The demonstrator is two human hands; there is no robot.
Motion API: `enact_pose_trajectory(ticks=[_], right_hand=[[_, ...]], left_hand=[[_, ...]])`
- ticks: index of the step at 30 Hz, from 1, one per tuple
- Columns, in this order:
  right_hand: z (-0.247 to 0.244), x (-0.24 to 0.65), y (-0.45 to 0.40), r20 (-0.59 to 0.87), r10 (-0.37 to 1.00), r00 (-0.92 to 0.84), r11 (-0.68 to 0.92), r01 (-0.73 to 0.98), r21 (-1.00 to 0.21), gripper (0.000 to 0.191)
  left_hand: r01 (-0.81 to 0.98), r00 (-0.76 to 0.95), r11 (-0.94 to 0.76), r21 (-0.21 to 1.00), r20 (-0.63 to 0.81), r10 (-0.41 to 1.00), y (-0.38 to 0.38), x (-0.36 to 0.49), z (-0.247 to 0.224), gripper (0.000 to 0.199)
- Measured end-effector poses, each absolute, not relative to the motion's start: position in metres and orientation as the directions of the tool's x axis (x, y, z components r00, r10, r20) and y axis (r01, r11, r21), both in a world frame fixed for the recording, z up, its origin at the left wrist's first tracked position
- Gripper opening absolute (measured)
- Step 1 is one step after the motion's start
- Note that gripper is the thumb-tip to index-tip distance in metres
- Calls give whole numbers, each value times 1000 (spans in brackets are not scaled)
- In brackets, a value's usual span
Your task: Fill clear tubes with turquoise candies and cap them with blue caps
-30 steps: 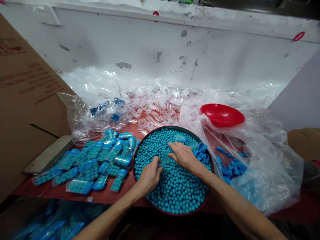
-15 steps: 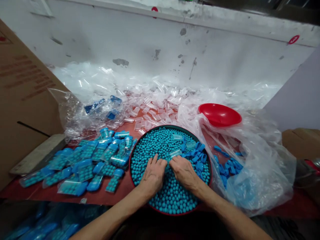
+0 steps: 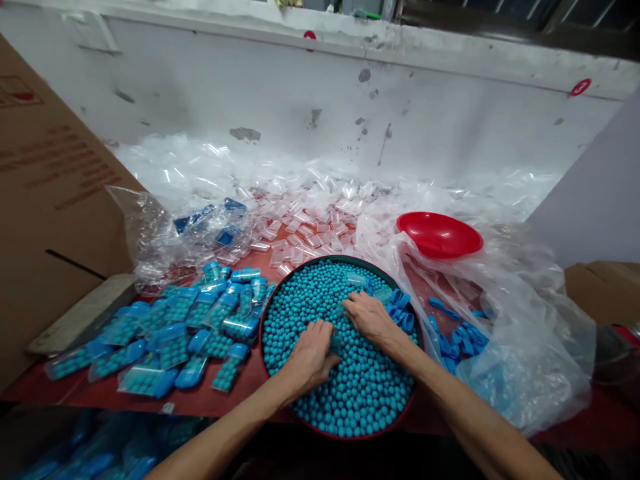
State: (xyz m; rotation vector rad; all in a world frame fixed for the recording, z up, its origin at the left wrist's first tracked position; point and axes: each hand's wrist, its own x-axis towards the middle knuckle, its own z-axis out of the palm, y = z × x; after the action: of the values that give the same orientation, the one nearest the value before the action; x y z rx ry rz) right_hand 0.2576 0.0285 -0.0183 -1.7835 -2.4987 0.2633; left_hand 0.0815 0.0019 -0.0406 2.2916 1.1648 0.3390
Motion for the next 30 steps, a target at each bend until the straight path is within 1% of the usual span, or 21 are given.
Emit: enact_pose_trajectory(ticks=[1, 3, 4, 5, 6, 7, 8, 10, 12, 13, 15, 16, 17, 19, 20, 21, 23, 24, 26, 28, 30], right_hand=[[-20, 257, 28, 14, 950, -311, 303, 916, -263, 17], [-23, 255, 23, 133, 962, -240, 273, 808, -522, 19], [-24, 254, 20, 147, 970, -196, 243, 701, -670, 20], [-25, 252, 17, 125, 979, -161, 195, 562, -804, 21], [-27, 249, 14, 79, 986, -144, 132, 407, -904, 22], [-29, 246, 11, 31, 990, -141, 67, 260, -963, 23], [-31, 243, 9, -5, 991, -136, 14, 140, -990, 23], [-36, 237, 4, -28, 993, -116, -26, 16, -1000, 22], [-39, 234, -1, -14, 993, -114, -11, 31, -999, 23], [-40, 233, -4, -5, 992, -123, 6, 86, -996, 25], [-38, 234, -9, 6, 990, -142, 51, 312, -949, 27], [-36, 236, -11, -1, 989, -150, 70, 471, -879, 27], [-33, 239, -11, -20, 987, -158, 86, 634, -768, 26], [-26, 246, -2, -45, 986, -162, 120, 866, -486, 26], [-22, 250, 7, -38, 988, -153, 129, 924, -360, 24], [-19, 253, 18, -11, 991, -134, 126, 956, -264, 23], [-15, 259, 44, 48, 996, -70, 77, 985, -153, 23], [-14, 261, 56, 47, 997, -54, 60, 989, -133, 25], [-13, 263, 75, 41, 998, -57, 62, 989, -135, 22], [-13, 263, 82, 45, 995, -83, 90, 982, -164, 17], [-15, 261, 76, 62, 992, -110, 120, 974, -193, 18]], left_hand=[[636, 570, -439, 635, -2, 822, 3, 81, -38, 27], [554, 516, -339, 760, 7, 857, 5, 81, -32, 31], [504, 499, -290, 814, 0, 867, 6, 82, -29, 33], [447, 496, -244, 861, -11, 868, 7, 83, -26, 35], [386, 503, -205, 899, -19, 864, 8, 84, -23, 35], [330, 511, -172, 928, -22, 859, 9, 86, -20, 35], [283, 517, -144, 948, -25, 855, 9, 88, -19, 35], [216, 505, -85, 973, -37, 862, 10, 91, -17, 38], [168, 469, -9, 986, -72, 880, 11, 93, -18, 53], [149, 456, 32, 988, -97, 884, 12, 94, -19, 63], [156, 472, 91, 984, -155, 868, 14, 93, -22, 77], [201, 493, 92, 975, -182, 851, 15, 91, -24, 77], [270, 507, 62, 961, -196, 840, 15, 89, -27, 73], [449, 491, -86, 889, -165, 856, 14, 86, -33, 58], [543, 469, -178, 820, -121, 875, 13, 84, -36, 51], [625, 454, -261, 736, -71, 888, 12, 84, -39, 45], [727, 471, -377, 574, -17, 882, 9, 84, -43, 39], [749, 493, -411, 520, -22, 870, 8, 84, -44, 37], [751, 529, -444, 489, -44, 847, 8, 84, -46, 35], [714, 537, -450, 536, -7, 844, 9, 82, -46, 37], [654, 518, -438, 617, 56, 853, 13, 80, -45, 41]])
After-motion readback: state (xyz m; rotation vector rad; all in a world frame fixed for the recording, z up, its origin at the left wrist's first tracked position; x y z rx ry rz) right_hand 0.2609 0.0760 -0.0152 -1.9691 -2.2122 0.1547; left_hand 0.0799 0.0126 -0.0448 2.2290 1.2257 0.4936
